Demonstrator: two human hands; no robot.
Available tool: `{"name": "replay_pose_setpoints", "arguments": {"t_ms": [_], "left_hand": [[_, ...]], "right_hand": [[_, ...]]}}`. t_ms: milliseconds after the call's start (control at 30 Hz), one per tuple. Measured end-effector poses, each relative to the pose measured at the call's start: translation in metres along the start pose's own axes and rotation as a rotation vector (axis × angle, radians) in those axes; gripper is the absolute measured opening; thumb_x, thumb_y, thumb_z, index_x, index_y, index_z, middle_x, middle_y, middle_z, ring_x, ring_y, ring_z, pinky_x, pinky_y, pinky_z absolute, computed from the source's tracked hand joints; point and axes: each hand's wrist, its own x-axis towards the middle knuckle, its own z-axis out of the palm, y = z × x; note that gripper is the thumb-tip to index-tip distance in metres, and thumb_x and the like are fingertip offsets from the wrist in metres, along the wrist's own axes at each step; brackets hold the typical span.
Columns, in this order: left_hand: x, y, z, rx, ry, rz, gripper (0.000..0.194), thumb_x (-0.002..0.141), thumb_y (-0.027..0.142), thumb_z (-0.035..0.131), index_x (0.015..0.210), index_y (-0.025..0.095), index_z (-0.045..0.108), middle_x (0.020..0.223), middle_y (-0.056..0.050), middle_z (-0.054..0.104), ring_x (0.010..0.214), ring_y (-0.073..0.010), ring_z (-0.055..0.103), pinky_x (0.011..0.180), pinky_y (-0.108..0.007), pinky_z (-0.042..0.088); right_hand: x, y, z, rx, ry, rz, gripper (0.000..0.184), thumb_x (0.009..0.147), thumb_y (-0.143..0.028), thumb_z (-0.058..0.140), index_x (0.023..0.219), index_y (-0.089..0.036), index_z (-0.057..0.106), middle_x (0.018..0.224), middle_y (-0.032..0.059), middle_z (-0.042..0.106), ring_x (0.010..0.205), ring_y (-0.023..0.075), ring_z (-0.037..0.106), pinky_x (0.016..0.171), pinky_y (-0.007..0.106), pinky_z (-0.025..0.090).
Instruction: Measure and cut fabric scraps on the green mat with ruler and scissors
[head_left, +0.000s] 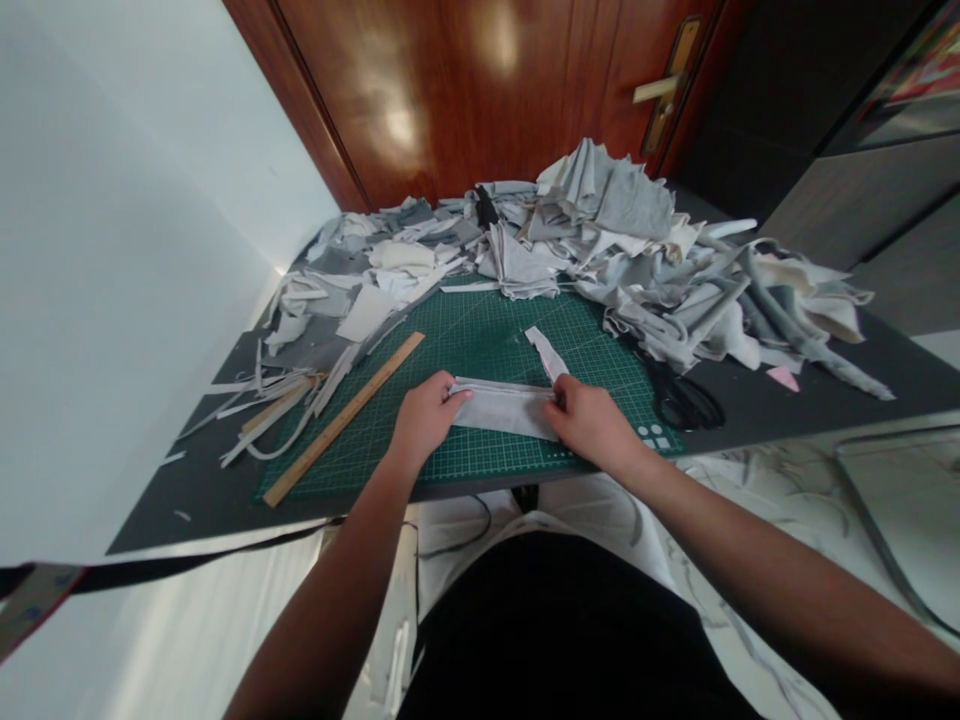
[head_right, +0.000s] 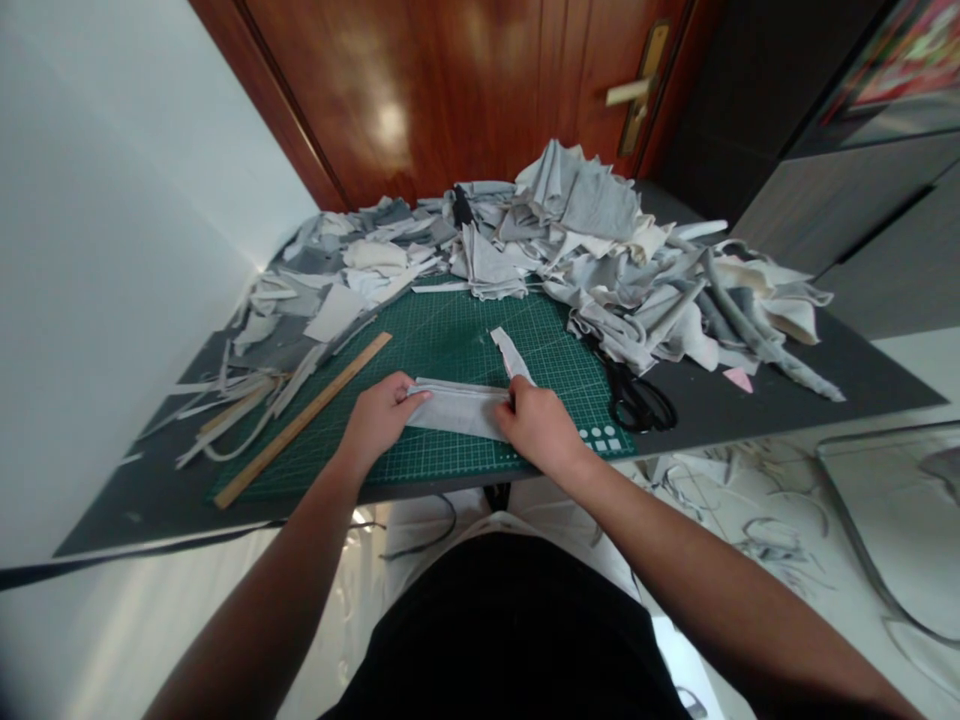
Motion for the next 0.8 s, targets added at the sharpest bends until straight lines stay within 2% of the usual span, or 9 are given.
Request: {"name": "replay_pose_setpoints", "arguments": {"t_ms": [200, 300, 400, 500, 667, 800], "left_hand": [[0.008, 0.001, 0.005, 0.052, 0.010, -0.023, 0.022, 0.092, 0.041, 0.057, 0.079, 0.022, 0.060, 0.065, 0.003, 0.056, 0.061, -0.0162, 0.052, 0.060, -0.027, 0.030], [0.011, -0.001, 0.006, -0.017, 0.005, -0.035, 0.018, 0.092, 0.035, 0.055, 0.081, 0.021, 0.061, 0.068, 0.002, 0.060, 0.065, -0.0164, 0.056, 0.062, -0.027, 0.033], [0.011, -0.003, 0.005, -0.124, 0.008, -0.009, 0.012, 0.090, 0.027, 0.056, 0.096, 0.021, 0.065, 0.071, 0.003, 0.063, 0.067, -0.0162, 0.059, 0.065, -0.027, 0.038], [0.006, -0.005, 0.000, -0.187, 0.031, 0.014, 0.020, 0.087, 0.025, 0.060, 0.106, 0.021, 0.064, 0.072, 0.004, 0.066, 0.067, -0.0163, 0.062, 0.067, -0.027, 0.043], [-0.009, -0.004, -0.014, -0.180, 0.057, 0.027, 0.018, 0.089, 0.030, 0.060, 0.098, 0.022, 0.073, 0.095, -0.002, 0.077, 0.088, -0.0194, 0.070, 0.079, -0.030, 0.049], [-0.021, 0.002, -0.022, -0.363, 0.151, -0.008, 0.014, 0.085, 0.032, 0.066, 0.090, 0.020, 0.072, 0.084, -0.001, 0.075, 0.080, -0.0178, 0.069, 0.075, -0.029, 0.051]], "right_hand": [[-0.003, -0.007, -0.001, -0.078, -0.013, -0.015, 0.018, 0.093, -0.027, 0.052, 0.100, -0.016, 0.064, 0.091, 0.0139, 0.074, 0.081, 0.0269, 0.070, 0.067, 0.031, 0.042], [-0.005, -0.012, 0.001, -0.118, -0.020, 0.007, 0.020, 0.094, -0.028, 0.052, 0.102, -0.014, 0.064, 0.096, 0.0166, 0.073, 0.084, 0.0284, 0.071, 0.069, 0.032, 0.045], [-0.005, -0.012, 0.003, -0.132, -0.021, 0.022, 0.022, 0.094, -0.029, 0.053, 0.104, -0.013, 0.063, 0.099, 0.0175, 0.072, 0.084, 0.0284, 0.070, 0.068, 0.033, 0.046], [-0.004, -0.007, 0.005, -0.093, 0.007, -0.007, 0.018, 0.093, -0.029, 0.053, 0.099, -0.016, 0.062, 0.095, 0.0141, 0.070, 0.081, 0.0262, 0.068, 0.067, 0.032, 0.044], [-0.009, 0.004, 0.004, 0.132, 0.146, -0.159, 0.009, 0.088, -0.026, 0.053, 0.086, -0.020, 0.058, 0.087, 0.0068, 0.065, 0.076, 0.0202, 0.061, 0.068, 0.029, 0.041], [-0.017, 0.005, -0.001, 0.483, 0.193, -0.184, 0.004, 0.080, -0.024, 0.058, 0.081, -0.021, 0.055, 0.068, -0.0025, 0.057, 0.062, 0.0148, 0.053, 0.062, 0.026, 0.038]]}}
